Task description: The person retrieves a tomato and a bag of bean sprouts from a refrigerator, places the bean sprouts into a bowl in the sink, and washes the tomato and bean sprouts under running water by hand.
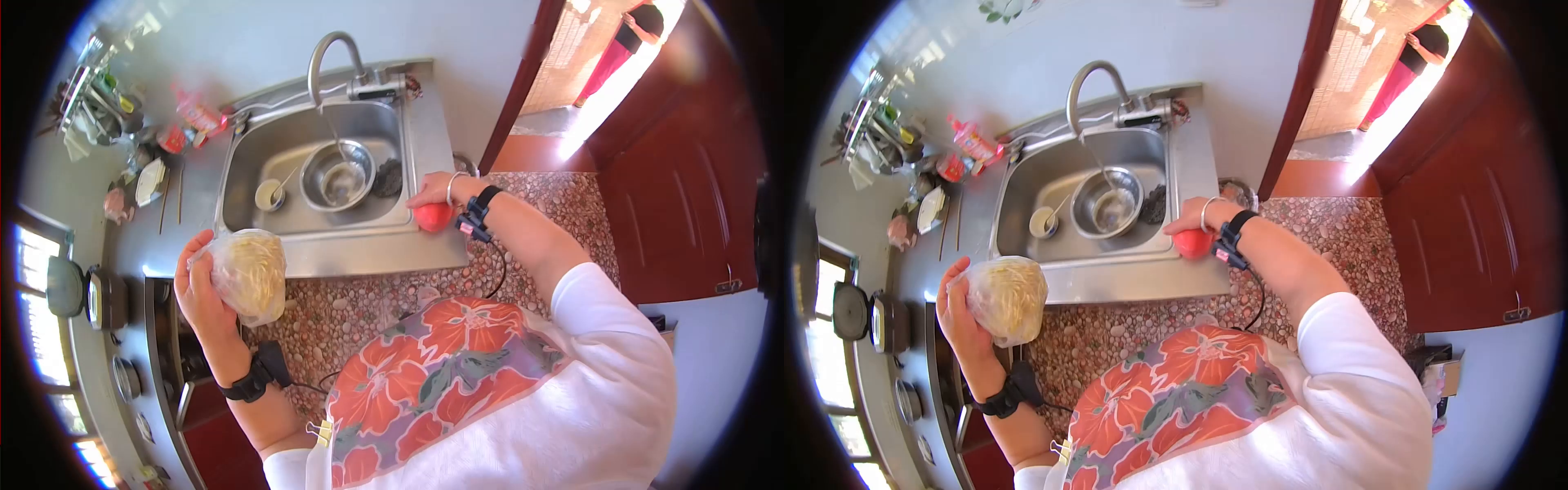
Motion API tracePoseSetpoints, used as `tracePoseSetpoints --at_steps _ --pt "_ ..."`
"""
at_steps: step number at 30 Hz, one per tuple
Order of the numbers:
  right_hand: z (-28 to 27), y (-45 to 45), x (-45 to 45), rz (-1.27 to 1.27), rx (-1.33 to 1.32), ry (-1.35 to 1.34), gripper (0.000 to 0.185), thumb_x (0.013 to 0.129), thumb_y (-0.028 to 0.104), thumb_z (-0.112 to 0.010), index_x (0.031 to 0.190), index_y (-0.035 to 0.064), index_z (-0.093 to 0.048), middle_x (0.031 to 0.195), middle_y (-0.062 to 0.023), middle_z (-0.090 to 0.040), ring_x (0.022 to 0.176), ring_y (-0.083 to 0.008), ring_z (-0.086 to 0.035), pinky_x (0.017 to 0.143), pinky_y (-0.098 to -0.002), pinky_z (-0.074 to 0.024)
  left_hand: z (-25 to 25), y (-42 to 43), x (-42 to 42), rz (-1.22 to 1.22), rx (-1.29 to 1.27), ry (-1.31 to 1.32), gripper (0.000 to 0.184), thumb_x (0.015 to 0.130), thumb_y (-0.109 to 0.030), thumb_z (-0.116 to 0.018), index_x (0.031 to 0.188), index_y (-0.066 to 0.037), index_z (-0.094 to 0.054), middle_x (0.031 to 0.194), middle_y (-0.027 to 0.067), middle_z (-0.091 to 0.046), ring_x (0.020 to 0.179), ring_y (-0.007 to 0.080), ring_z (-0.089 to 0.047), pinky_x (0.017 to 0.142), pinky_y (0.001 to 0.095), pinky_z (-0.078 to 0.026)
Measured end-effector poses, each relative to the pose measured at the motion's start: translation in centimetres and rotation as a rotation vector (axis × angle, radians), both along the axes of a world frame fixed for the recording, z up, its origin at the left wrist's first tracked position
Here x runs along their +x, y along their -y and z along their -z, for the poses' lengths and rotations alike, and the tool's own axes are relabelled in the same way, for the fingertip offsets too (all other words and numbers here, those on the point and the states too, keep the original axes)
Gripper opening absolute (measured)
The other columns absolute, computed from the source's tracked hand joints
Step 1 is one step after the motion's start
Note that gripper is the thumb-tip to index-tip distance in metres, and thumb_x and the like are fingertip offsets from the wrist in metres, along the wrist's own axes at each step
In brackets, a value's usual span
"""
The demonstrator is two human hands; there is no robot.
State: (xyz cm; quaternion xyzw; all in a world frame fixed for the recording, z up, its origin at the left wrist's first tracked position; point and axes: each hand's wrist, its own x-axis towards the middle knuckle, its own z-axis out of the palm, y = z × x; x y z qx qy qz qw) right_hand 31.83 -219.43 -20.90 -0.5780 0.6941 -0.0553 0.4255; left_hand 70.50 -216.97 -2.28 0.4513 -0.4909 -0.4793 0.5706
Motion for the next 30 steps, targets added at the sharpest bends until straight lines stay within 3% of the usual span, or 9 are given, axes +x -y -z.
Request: tracePoseSetpoints --at_steps 3,5,12,15,19,21,26,27,30 --pt "-3.0 0.8 1.0 0.038 -0.094 -0.257 0.067 0.064 0.060 -0.061 0.082 -0.0045 -0.064 0.084 -0.0222 -0.063 0.079 -0.0342 -0.061 0.072 -0.0392 -0.0476 0.2 2.1 -1.5 0.010 -0.091 0.233 0.030 0.079 -0.008 -0.044 0.105 0.002 -0.054 0.085 0.0080 -0.057 0.074 0.0131 -0.055 0.066 0.0253 -0.047" --pt "2.2 2.8 -0.1 0.157 -0.321 -0.291 0.063 0.075 0.058 -0.050 0.087 -0.0019 -0.064 0.093 -0.0229 -0.061 0.090 -0.0380 -0.058 0.082 -0.0457 -0.0432 1.5 4.4 -2.9 0.078 -0.055 0.094 0.029 0.079 -0.010 -0.043 0.103 0.001 -0.055 0.082 0.0054 -0.055 0.072 0.0116 -0.054 0.064 0.0245 -0.046" --pt "-1.9 1.8 -0.1 0.124 -0.186 -0.260 0.057 0.076 0.052 -0.052 0.097 -0.0011 -0.061 0.098 -0.0216 -0.060 0.091 -0.0346 -0.058 0.082 -0.0409 -0.0440 4.3 12.1 -5.6 0.284 0.063 -0.038 0.027 0.074 -0.003 -0.042 0.097 0.003 -0.055 0.078 0.0080 -0.054 0.067 0.0144 -0.054 0.059 0.0243 -0.046" --pt "-3.9 1.0 1.0 0.233 -0.467 -0.350 0.056 0.077 0.048 -0.053 0.103 -0.0008 -0.057 0.101 -0.0214 -0.058 0.093 -0.0350 -0.056 0.083 -0.0410 -0.0432 4.2 13.9 -6.5 0.360 0.017 0.054 0.027 0.074 -0.002 -0.041 0.096 0.002 -0.056 0.074 0.0042 -0.053 0.061 0.0098 -0.051 0.054 0.0217 -0.042" --pt "-8.3 1.6 8.9 0.048 -0.488 0.457 0.049 0.077 0.039 -0.058 0.110 0.0028 -0.054 0.109 -0.0193 -0.054 0.098 -0.0341 -0.053 0.089 -0.0380 -0.0397 4.4 16.5 -6.7 0.547 -0.056 0.409 0.027 0.075 -0.002 -0.043 0.096 -0.005 -0.060 0.071 -0.0011 -0.052 0.057 0.0045 -0.044 0.049 0.0191 -0.034" --pt "-8.2 2.9 15.6 0.117 -0.919 0.341 0.043 0.075 0.032 -0.061 0.106 0.0035 -0.054 0.100 -0.0155 -0.058 0.093 -0.0293 -0.056 0.081 -0.0368 -0.0436 5.2 16.4 -7.3 0.720 -0.143 0.447 0.028 0.077 -0.003 -0.043 0.102 -0.003 -0.058 0.084 0.0029 -0.060 0.076 0.0088 -0.052 0.066 0.0217 -0.042" --pt "-3.4 6.0 21.4 0.089 -0.651 -0.044 0.027 0.076 0.018 -0.060 0.098 0.0031 -0.056 0.095 -0.0100 -0.062 0.090 -0.0221 -0.059 0.081 -0.0310 -0.0454 6.5 14.9 -6.2 0.802 -0.368 0.691 0.025 0.078 -0.017 -0.048 0.100 -0.008 -0.056 0.087 0.0219 -0.060 0.084 0.0376 -0.058 0.072 0.0416 -0.047" --pt "-5.8 4.8 22.8 0.444 -0.600 0.619 0.018 0.080 0.011 -0.054 0.096 0.0030 -0.057 0.095 -0.0067 -0.062 0.090 -0.0156 -0.058 0.080 -0.0291 -0.0458 8.0 15.6 -5.5 0.805 -0.435 0.645 0.025 0.078 -0.017 -0.048 0.099 -0.007 -0.056 0.083 0.0212 -0.061 0.082 0.0358 -0.059 0.071 0.0411 -0.047" --pt "-3.2 4.5 23.6 0.609 -0.531 0.761 0.017 0.083 0.010 -0.052 0.097 0.0023 -0.058 0.091 -0.0030 -0.060 0.086 -0.0104 -0.057 0.076 -0.0257 -0.0467 7.7 16.2 -3.0 0.871 -0.427 0.608 0.024 0.078 -0.017 -0.050 0.098 -0.005 -0.056 0.080 0.0193 -0.061 0.077 0.0331 -0.060 0.068 0.0402 -0.047"
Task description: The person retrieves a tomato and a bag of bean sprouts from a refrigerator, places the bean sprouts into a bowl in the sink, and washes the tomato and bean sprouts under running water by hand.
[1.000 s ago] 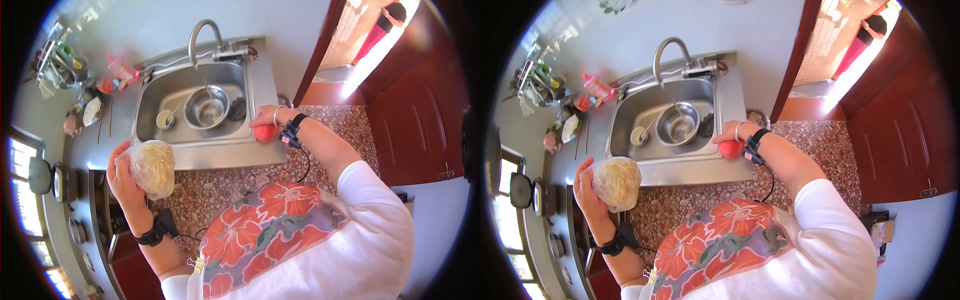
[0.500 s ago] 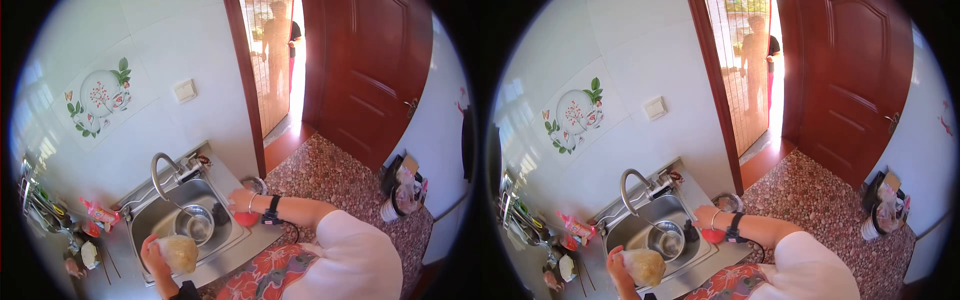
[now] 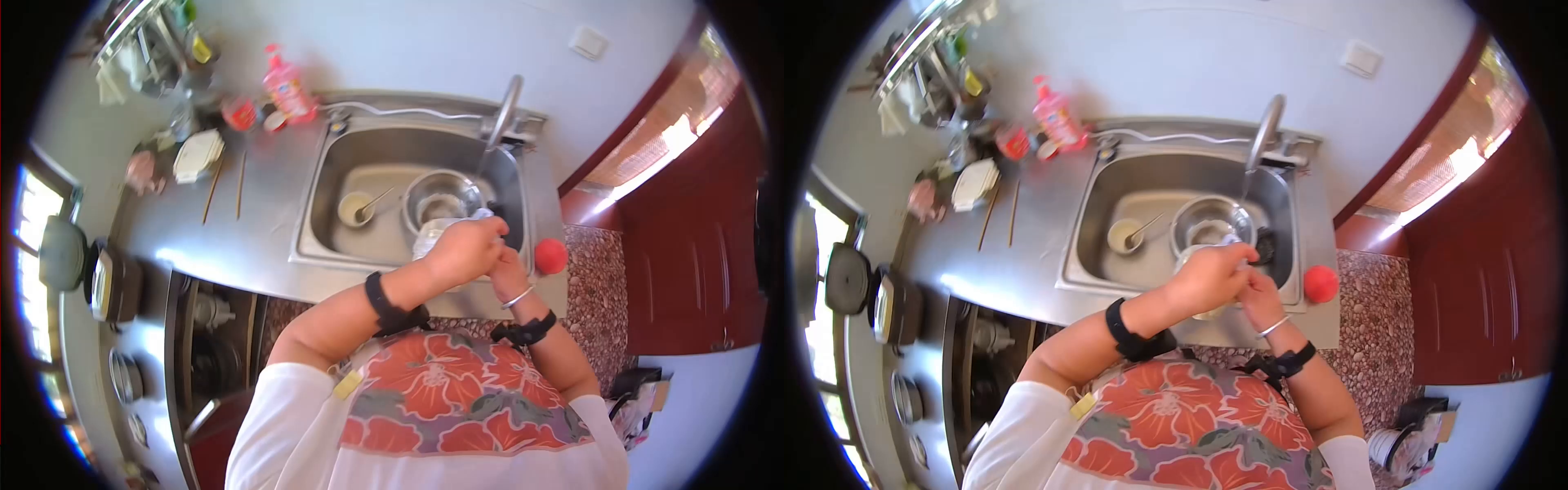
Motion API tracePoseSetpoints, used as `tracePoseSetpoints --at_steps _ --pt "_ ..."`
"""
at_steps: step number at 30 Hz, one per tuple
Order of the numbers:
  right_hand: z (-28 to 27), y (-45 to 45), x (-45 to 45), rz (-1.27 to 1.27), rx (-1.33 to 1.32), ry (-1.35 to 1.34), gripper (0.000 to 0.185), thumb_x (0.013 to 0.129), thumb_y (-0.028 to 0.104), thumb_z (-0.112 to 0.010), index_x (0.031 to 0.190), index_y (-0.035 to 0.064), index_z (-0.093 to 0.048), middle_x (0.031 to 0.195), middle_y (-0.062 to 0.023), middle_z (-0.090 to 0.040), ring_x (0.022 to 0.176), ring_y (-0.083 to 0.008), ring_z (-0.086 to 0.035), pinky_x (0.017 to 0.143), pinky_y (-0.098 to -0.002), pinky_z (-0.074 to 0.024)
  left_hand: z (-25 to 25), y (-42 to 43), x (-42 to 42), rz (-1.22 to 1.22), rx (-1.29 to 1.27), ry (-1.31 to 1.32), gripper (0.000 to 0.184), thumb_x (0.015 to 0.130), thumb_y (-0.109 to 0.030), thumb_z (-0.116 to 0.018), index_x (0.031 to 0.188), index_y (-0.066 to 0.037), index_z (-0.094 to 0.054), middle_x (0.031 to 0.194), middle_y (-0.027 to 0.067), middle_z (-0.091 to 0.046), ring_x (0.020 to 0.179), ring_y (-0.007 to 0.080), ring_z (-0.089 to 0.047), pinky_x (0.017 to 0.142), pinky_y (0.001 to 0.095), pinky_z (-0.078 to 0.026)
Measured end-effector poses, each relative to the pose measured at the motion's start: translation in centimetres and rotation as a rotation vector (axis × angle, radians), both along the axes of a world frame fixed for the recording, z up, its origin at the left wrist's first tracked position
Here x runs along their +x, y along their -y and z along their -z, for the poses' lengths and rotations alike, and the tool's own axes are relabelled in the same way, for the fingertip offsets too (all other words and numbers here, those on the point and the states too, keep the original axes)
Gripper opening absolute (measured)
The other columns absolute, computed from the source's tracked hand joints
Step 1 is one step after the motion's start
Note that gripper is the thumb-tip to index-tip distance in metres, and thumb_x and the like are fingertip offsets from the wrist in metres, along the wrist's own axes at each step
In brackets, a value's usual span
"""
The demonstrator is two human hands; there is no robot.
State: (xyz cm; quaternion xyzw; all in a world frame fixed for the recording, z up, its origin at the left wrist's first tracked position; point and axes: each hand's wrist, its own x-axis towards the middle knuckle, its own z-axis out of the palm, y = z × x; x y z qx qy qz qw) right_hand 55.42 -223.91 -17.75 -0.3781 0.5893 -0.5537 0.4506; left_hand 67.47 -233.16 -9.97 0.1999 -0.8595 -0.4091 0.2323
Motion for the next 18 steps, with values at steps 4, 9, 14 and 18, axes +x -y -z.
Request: tracePoseSetpoints --at_steps 4,9,14,18 --pt "-0.8 -0.9 1.2 0.074 0.078 0.296 0.019 0.083 0.006 -0.050 0.099 0.0007 -0.058 0.091 -0.0053 -0.060 0.083 -0.0141 -0.058 0.072 -0.0270 -0.0491 -0.8 -0.9 2.2 -0.033 0.054 -0.042 0.025 0.077 -0.018 -0.054 0.098 -0.005 -0.056 0.074 0.0168 -0.060 0.070 0.0302 -0.060 0.064 0.0381 -0.046" --pt "-1.0 1.2 2.2 0.022 -0.001 0.515 0.024 0.083 0.005 -0.047 0.105 -0.0002 -0.054 0.100 -0.0092 -0.057 0.093 -0.0192 -0.057 0.076 -0.0350 -0.0498 -1.9 0.0 6.3 -0.269 0.110 -0.124 0.026 0.077 -0.016 -0.059 0.101 -0.005 -0.057 0.065 0.0084 -0.057 0.060 0.0173 -0.056 0.056 0.0301 -0.044" --pt "-2.9 4.5 7.2 -0.135 -0.064 0.611 0.029 0.083 0.005 -0.045 0.111 -0.0017 -0.049 0.104 -0.0116 -0.056 0.097 -0.0222 -0.056 0.079 -0.0371 -0.0491 -4.7 2.8 13.1 -0.470 0.318 -0.206 0.023 0.079 -0.013 -0.058 0.101 -0.008 -0.058 0.064 0.0001 -0.053 0.057 0.0055 -0.048 0.049 0.0221 -0.040" --pt "-4.7 8.4 14.1 -0.260 -0.090 0.673 0.029 0.081 0.002 -0.044 0.110 -0.0024 -0.049 0.102 -0.0107 -0.057 0.091 -0.0202 -0.058 0.078 -0.0318 -0.0496 -7.4 5.4 18.8 -0.583 0.188 -0.325 0.025 0.077 -0.010 -0.055 0.101 -0.008 -0.059 0.061 -0.0021 -0.050 0.052 0.0045 -0.044 0.046 0.0206 -0.037"
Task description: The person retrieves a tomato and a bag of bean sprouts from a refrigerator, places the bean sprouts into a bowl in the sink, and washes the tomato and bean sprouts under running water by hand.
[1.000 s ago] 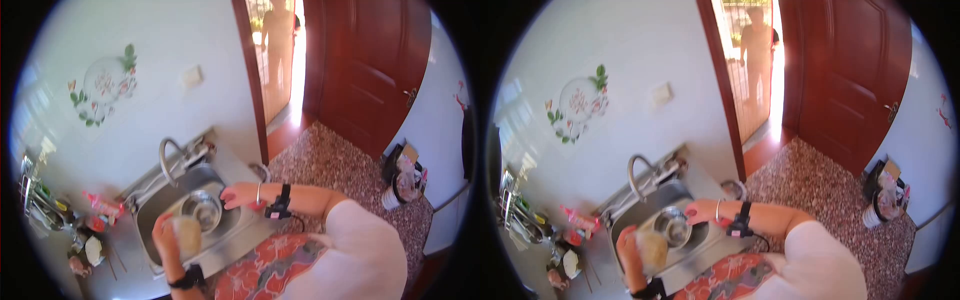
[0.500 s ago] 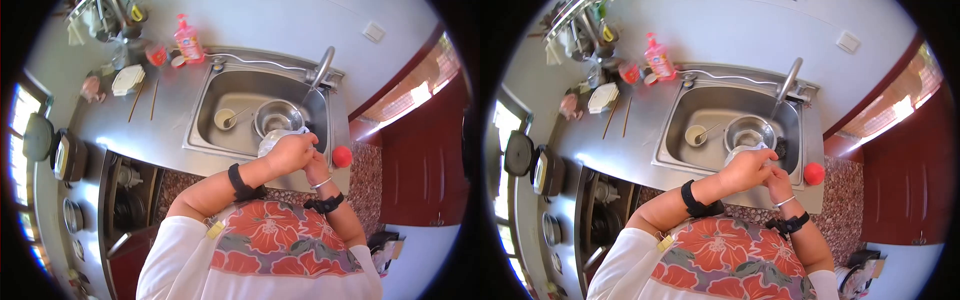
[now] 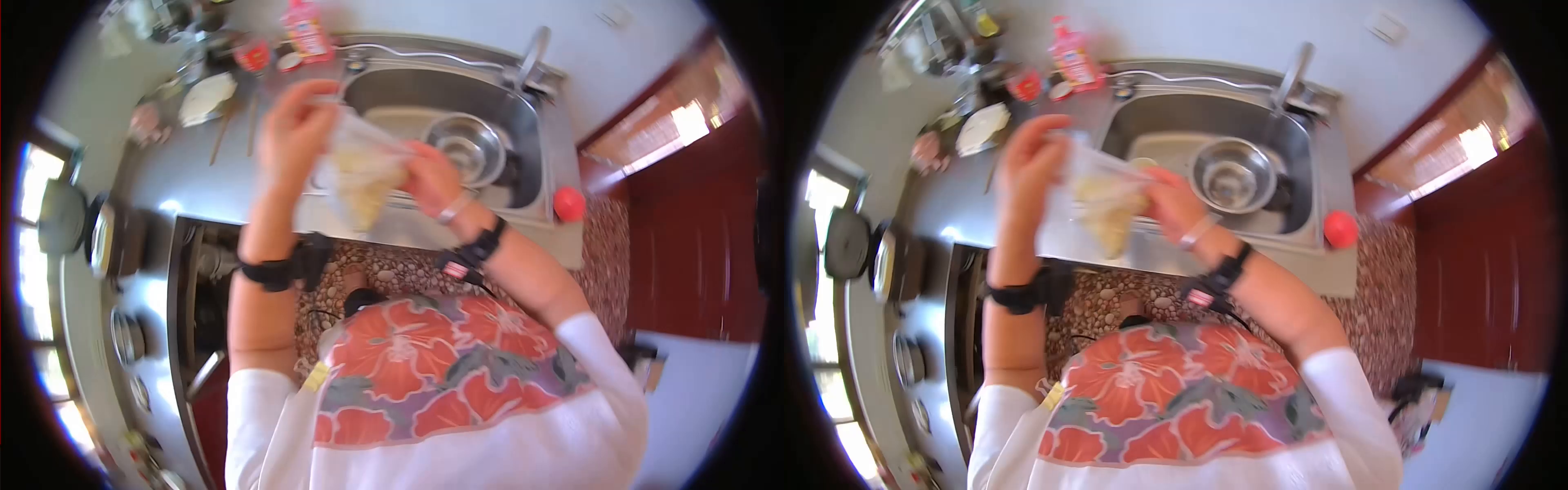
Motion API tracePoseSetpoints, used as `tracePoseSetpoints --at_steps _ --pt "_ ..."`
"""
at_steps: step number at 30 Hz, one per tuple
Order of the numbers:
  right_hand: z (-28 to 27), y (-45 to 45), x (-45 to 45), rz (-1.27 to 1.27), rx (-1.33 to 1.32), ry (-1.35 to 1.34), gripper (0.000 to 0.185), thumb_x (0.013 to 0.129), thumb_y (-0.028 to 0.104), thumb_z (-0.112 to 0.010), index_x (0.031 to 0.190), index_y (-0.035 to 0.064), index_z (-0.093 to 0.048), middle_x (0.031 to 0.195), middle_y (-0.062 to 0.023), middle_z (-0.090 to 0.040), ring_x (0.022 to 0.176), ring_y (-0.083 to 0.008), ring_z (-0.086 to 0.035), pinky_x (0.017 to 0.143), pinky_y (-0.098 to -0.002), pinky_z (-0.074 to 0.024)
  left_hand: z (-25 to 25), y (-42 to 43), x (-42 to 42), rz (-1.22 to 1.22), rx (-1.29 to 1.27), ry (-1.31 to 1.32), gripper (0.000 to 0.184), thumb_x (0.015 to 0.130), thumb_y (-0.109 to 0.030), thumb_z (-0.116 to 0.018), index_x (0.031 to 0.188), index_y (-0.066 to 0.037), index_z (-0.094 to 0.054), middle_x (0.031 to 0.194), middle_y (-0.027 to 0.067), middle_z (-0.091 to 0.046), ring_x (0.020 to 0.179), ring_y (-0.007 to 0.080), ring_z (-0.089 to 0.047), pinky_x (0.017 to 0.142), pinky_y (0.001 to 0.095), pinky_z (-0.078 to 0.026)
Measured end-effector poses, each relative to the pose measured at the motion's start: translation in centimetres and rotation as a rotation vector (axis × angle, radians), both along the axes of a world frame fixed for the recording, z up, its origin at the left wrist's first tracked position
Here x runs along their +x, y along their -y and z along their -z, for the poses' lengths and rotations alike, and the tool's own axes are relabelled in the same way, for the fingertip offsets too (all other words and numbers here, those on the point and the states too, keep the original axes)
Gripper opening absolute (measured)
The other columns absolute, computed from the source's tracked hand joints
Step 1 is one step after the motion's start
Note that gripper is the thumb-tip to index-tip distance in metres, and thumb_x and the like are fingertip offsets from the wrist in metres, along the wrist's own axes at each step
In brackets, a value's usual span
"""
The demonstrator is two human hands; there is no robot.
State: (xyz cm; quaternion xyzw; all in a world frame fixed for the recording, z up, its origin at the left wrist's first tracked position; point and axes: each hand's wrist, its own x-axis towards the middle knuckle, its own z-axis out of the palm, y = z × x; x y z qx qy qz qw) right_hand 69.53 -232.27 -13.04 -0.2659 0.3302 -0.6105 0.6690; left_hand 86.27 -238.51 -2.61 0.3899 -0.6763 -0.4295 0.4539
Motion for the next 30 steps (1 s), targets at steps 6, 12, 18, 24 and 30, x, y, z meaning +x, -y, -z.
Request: tracePoseSetpoints --at_steps 6,12,18,24,30 --pt "2.7 8.5 10.2 -0.130 -0.334 -0.771 0.038 0.079 0.011 -0.052 0.116 0.0032 -0.050 0.100 -0.0066 -0.061 0.086 -0.0171 -0.059 0.076 -0.0286 -0.0471 -1.5 6.1 9.3 -0.041 -0.380 0.297 0.028 0.075 -0.003 -0.053 0.102 -0.005 -0.060 0.070 0.0008 -0.056 0.061 0.0066 -0.048 0.056 0.0215 -0.040" --pt "8.2 10.6 7.9 -0.102 -0.188 -1.059 0.039 0.075 0.016 -0.058 0.112 0.0032 -0.053 0.101 -0.0120 -0.061 0.090 -0.0207 -0.060 0.081 -0.0303 -0.0460 9.5 9.6 15.0 0.029 -0.339 0.491 0.019 0.074 -0.003 -0.058 0.093 -0.003 -0.061 0.070 0.0104 -0.059 0.062 0.0187 -0.057 0.059 0.0297 -0.045" --pt "7.7 3.4 -8.9 0.440 0.499 -1.029 0.023 0.074 0.010 -0.060 0.096 0.0050 -0.062 0.083 -0.0041 -0.063 0.070 -0.0138 -0.059 0.063 -0.0277 -0.0493 10.1 10.4 16.0 -0.034 -0.182 0.334 0.020 0.075 -0.001 -0.058 0.094 -0.002 -0.059 0.076 0.0074 -0.062 0.066 0.0139 -0.057 0.060 0.0269 -0.045" --pt "5.8 2.6 -26.7 0.951 0.589 -1.542 0.036 0.072 0.006 -0.048 0.106 0.0017 -0.055 0.102 -0.0186 -0.059 0.101 -0.0328 -0.053 0.088 -0.0367 -0.0414 10.4 13.4 15.9 -0.242 -0.090 0.162 0.023 0.078 0.000 -0.056 0.101 -0.003 -0.057 0.080 0.0031 -0.057 0.071 0.0092 -0.051 0.066 0.0221 -0.042" --pt "3.7 9.6 -36.6 0.767 0.403 -1.759 0.051 0.076 0.003 -0.044 0.126 0.0006 -0.036 0.123 -0.0250 -0.043 0.117 -0.0351 -0.040 0.097 -0.0370 -0.0343 9.6 11.6 12.1 -0.386 -0.052 0.378 0.027 0.081 -0.001 -0.054 0.107 -0.003 -0.054 0.078 0.0031 -0.055 0.070 0.0101 -0.050 0.066 0.0233 -0.042"
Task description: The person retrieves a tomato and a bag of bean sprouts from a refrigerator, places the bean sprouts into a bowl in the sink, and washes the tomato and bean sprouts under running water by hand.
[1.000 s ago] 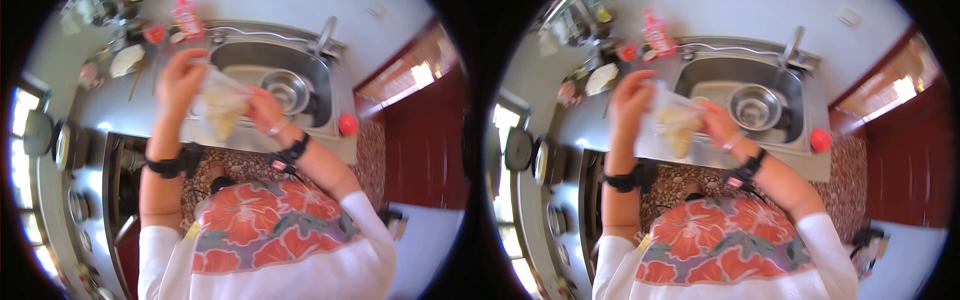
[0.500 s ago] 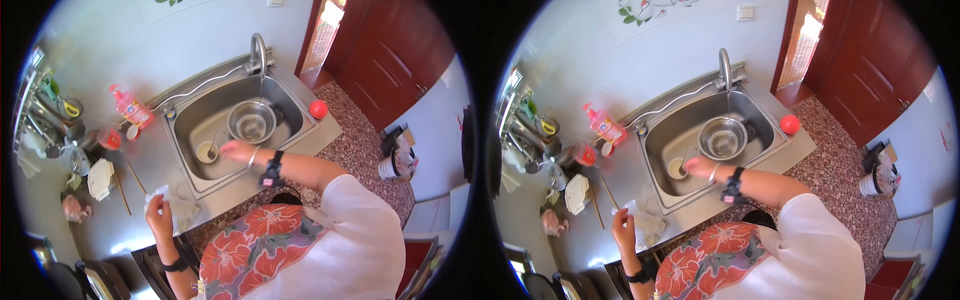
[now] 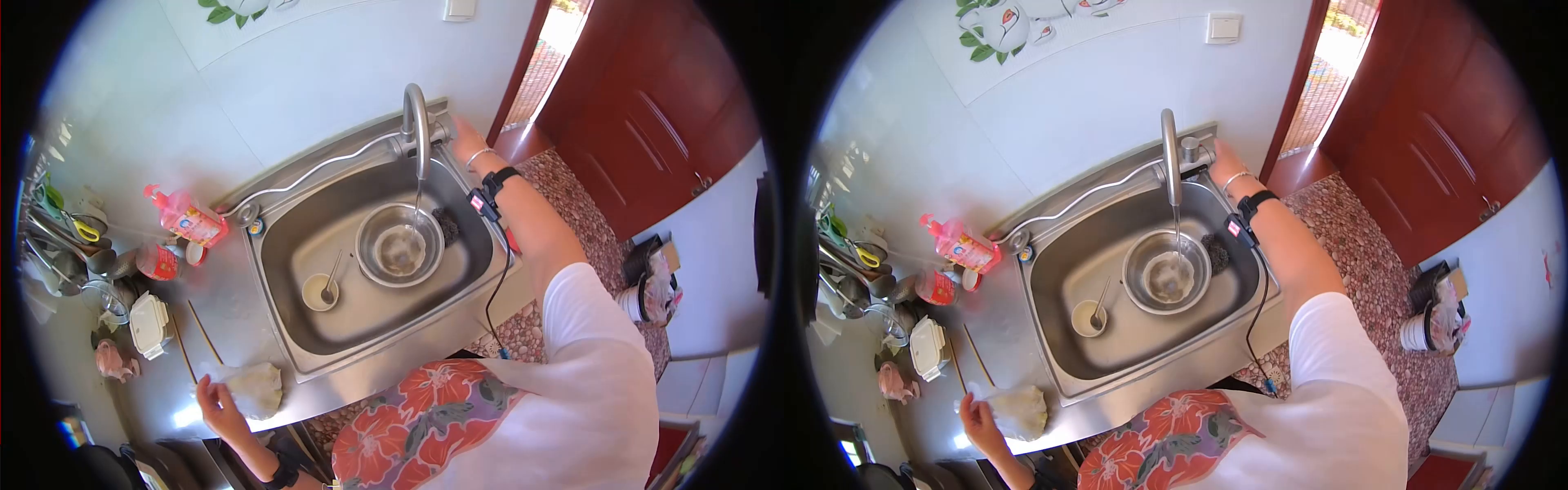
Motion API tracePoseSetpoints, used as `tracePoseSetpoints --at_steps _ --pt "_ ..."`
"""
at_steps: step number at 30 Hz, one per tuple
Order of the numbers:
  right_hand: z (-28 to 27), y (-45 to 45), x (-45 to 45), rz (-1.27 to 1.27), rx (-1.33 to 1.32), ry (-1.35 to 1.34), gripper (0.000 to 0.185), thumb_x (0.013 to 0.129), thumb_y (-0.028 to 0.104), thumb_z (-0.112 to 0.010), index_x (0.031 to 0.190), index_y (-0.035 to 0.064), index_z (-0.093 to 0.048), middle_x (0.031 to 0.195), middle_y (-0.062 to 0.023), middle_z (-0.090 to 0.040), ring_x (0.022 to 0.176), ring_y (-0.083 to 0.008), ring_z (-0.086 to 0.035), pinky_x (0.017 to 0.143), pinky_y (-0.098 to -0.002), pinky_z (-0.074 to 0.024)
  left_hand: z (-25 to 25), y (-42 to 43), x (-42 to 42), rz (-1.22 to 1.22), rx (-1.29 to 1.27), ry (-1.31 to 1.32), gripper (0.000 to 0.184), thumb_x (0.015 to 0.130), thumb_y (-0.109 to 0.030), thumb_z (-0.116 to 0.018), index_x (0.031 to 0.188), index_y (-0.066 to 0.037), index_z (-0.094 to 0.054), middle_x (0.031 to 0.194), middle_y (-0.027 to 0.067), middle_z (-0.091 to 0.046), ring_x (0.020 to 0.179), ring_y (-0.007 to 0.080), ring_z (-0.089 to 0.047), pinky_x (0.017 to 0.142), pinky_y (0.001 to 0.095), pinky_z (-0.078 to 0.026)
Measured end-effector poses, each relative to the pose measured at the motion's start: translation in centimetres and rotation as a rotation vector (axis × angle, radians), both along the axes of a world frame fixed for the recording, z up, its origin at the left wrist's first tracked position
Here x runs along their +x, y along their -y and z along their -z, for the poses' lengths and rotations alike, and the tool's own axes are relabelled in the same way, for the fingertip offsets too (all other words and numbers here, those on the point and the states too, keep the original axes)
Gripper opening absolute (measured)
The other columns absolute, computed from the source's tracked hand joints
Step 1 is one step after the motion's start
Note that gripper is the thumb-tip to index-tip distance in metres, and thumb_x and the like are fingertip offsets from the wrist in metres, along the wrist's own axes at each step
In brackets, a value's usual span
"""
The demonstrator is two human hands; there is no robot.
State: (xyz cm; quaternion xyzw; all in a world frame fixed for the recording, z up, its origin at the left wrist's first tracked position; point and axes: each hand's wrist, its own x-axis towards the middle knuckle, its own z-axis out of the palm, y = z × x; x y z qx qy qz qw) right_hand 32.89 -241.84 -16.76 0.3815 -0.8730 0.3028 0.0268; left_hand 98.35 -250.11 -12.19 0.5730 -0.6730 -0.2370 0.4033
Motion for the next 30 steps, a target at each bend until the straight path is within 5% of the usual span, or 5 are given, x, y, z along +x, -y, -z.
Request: tracePoseSetpoints --at_steps 9,16,24,27,30 --pt "1.5 5.7 -7.7 -0.165 0.423 -0.047 0.035 0.079 0.009 -0.044 0.112 -0.0019 -0.048 0.120 -0.0228 -0.046 0.113 -0.0346 -0.043 0.096 -0.0398 -0.0351 0.0 -4.3 -2.9 -0.063 -0.119 0.364 0.032 0.080 0.001 -0.053 0.111 -0.004 -0.054 0.085 0.0152 -0.063 0.075 0.0235 -0.061 0.070 0.0330 -0.048" --pt "5.6 -0.7 -5.5 -0.248 0.233 -0.160 0.039 0.077 0.011 -0.048 0.115 0.0034 -0.050 0.110 -0.0190 -0.056 0.104 -0.0344 -0.051 0.089 -0.0395 -0.0394 -3.2 -5.8 -0.2 -0.131 -0.061 0.266 0.030 0.081 -0.005 -0.050 0.111 -0.007 -0.052 0.073 0.0132 -0.063 0.069 0.0247 -0.063 0.063 0.0321 -0.048" --pt "-2.4 -3.6 15.4 -0.453 -0.019 0.634 0.037 0.080 0.005 -0.054 0.116 -0.0008 -0.048 0.110 -0.0110 -0.057 0.099 -0.0184 -0.056 0.088 -0.0297 -0.0419 -7.2 -7.0 3.3 0.211 0.103 0.327 0.036 0.077 -0.004 -0.056 0.112 -0.008 -0.055 0.071 0.0105 -0.062 0.058 0.0183 -0.060 0.057 0.0289 -0.048" --pt "-7.6 -1.0 31.2 -0.925 -0.070 0.594 0.040 0.077 0.003 -0.056 0.116 0.0009 -0.049 0.113 -0.0107 -0.055 0.106 -0.0184 -0.052 0.091 -0.0309 -0.0407 -8.3 -7.5 3.9 0.817 0.411 -0.017 0.048 0.074 0.001 -0.060 0.119 -0.007 -0.049 0.077 0.0089 -0.063 0.063 0.0154 -0.059 0.060 0.0271 -0.047" --pt "-9.3 1.4 43.5 -1.342 -0.022 0.208 0.062 0.065 0.013 -0.069 0.122 0.0037 -0.044 0.123 -0.0158 -0.045 0.116 -0.0273 -0.042 0.098 -0.0336 -0.0327 -7.2 -6.8 7.1 0.712 0.278 -0.108 0.028 0.077 -0.005 -0.059 0.104 -0.007 -0.059 0.076 0.0104 -0.063 0.066 0.0189 -0.061 0.063 0.0278 -0.047"
